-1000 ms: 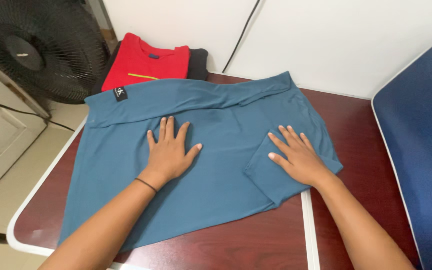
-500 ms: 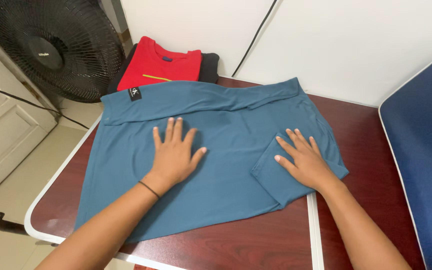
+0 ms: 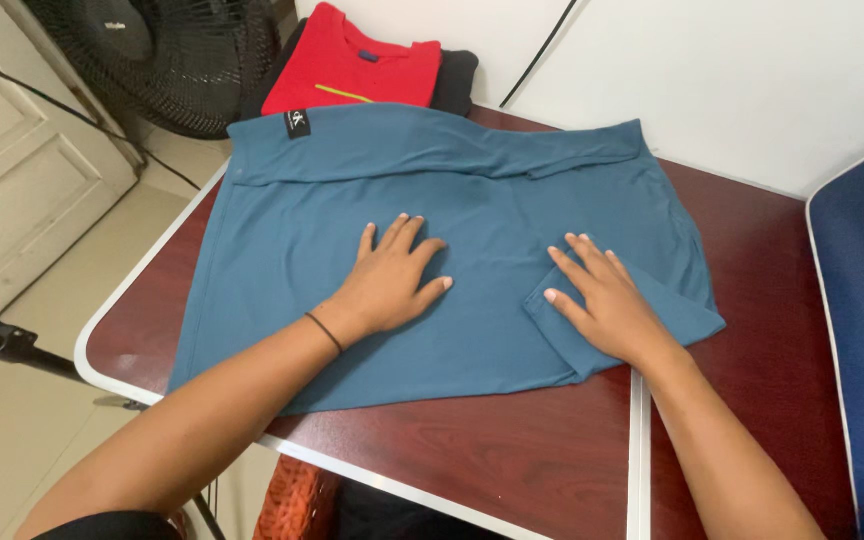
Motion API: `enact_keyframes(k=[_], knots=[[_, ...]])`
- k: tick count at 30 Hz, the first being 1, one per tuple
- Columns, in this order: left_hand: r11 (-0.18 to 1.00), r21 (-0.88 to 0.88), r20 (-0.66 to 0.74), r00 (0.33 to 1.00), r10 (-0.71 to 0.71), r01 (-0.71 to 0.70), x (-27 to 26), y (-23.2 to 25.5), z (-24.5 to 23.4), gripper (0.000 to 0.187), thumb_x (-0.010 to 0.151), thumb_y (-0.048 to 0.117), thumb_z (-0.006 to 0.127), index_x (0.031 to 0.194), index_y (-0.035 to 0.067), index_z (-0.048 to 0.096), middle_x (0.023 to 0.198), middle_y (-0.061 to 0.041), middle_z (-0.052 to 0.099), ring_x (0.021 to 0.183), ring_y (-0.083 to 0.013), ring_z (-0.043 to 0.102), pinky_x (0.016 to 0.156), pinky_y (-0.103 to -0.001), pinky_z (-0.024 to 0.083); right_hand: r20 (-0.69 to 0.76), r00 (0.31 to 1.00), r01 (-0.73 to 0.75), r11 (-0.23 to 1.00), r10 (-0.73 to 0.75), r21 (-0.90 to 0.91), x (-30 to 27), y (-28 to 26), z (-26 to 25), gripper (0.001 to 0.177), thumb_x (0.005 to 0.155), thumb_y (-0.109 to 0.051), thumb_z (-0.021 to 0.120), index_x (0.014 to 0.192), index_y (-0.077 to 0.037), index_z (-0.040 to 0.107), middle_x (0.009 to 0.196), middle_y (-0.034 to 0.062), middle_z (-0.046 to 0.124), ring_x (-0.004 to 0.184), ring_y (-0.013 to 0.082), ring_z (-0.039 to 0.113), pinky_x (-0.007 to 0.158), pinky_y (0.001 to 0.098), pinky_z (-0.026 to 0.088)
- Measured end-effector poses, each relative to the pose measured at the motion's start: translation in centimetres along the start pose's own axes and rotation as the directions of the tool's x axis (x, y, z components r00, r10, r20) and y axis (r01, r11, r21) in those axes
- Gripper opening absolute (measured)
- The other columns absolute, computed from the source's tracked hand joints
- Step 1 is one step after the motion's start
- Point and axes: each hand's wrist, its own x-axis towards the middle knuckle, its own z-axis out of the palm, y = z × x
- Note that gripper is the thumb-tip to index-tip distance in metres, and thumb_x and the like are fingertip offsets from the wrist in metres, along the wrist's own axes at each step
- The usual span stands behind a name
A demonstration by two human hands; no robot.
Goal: The person spreads a teal garment flat on a table and folds the sleeves and sides inward by hand to create a rectangular shape.
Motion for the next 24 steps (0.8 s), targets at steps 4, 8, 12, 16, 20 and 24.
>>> enact_keyframes(k=[4, 8, 12, 16, 20, 24], knots=[[1.0, -0.003, -0.063, 0.998, -0.002, 0.002, -0.3, -1.5, -0.8, 0.049, 0.093, 0.043, 0.064, 0.129, 0.01, 0.061, 0.144, -0.024, 0.047, 0.143, -0.043, 0.035, 0.112, -0.068, 0.023, -0.084, 0.996, 0.01, 1.0, -0.009, 0.009, 0.0, -0.7, -0.3, 0.059, 0.095, -0.038, 0.063, 0.145, -0.008, 0.055, 0.159, 0.0202, 0.039, 0.149, 0.0361, 0.031, 0.119, 0.0502, 0.025], [0.999, -0.027, -0.141, 0.99, 0.027, -0.031, -0.1, -1.8, -1.0, 0.039, 0.09, 0.037, 0.069, 0.118, 0.009, 0.066, 0.131, -0.019, 0.055, 0.132, -0.037, 0.048, 0.111, -0.062, 0.03, -0.168, 0.986, 0.014, 1.0, -0.017, -0.017, -0.5, -1.0, -1.0, 0.039, 0.085, -0.033, 0.075, 0.115, -0.008, 0.071, 0.132, 0.0166, 0.057, 0.129, 0.0346, 0.048, 0.108, 0.0465, 0.039], [0.995, -0.055, -0.168, 0.984, 0.068, -0.078, -0.4, -1.0, -2.1, 0.031, 0.086, 0.034, 0.071, 0.105, 0.009, 0.069, 0.118, -0.015, 0.059, 0.117, -0.0338, 0.054, 0.099, -0.053, 0.04, -0.055, 0.995, -0.086, 0.996, 0.085, -0.006, -1.0, -0.3, -2.6, 0.024, 0.08, -0.031, 0.08, 0.082, -0.007, 0.074, 0.086, 0.003, 0.066, 0.092, 0.0225, 0.058, 0.091, 0.0396, 0.046], [0.993, -0.099, 0.033, 0.997, 0.075, -0.071, -0.7, 0.5, -3.9, 0.032, 0.085, 0.042, 0.073, 0.094, 0.011, 0.07, 0.099, -0.012, 0.064, 0.1, -0.0317, 0.058, 0.084, -0.047, 0.045, 0.256, 0.899, -0.395, 0.911, 0.355, 0.122, -1.8, 0.2, -4.7, 0.021, 0.078, -0.026, 0.08, 0.087, -0.008, 0.076, 0.076, 0.0031, 0.058, 0.079, 0.0222, 0.057, 0.072, 0.0371, 0.048], [0.935, -0.226, 0.183, 0.931, 0.317, -0.274, -0.9, 2.1, -4.6, 0.041, 0.086, 0.049, 0.073, 0.094, 0.01, 0.068, 0.084, -0.009, 0.067, 0.092, -0.0312, 0.064, 0.082, -0.045, 0.047, 0.361, 0.875, -0.393, 0.908, 0.322, 0.142, -2.9, 1.0, -6.5, 0.029, 0.07, -0.012, 0.078, 0.098, -0.012, 0.077, 0.091, 0.0015, 0.062, 0.091, 0.017, 0.06, 0.08, 0.0336, 0.052], [0.912, -0.245, 0.257, 0.885, 0.389, -0.33, -1.7, 3.3, -5.8, 0.054, 0.075, 0.057, 0.079, 0.092, 0.008, 0.066, 0.088, -0.01, 0.068, 0.09, -0.0331, 0.065, 0.078, -0.046, 0.048, 0.498, 0.762, -0.506, 0.861, 0.415, 0.057, -3.0, 0.9, -7.5, 0.049, 0.068, -0.009, 0.08, 0.115, -0.02, 0.074, 0.108, -0.0006, 0.064, 0.108, 0.0151, 0.061, 0.092, 0.0319, 0.053]])
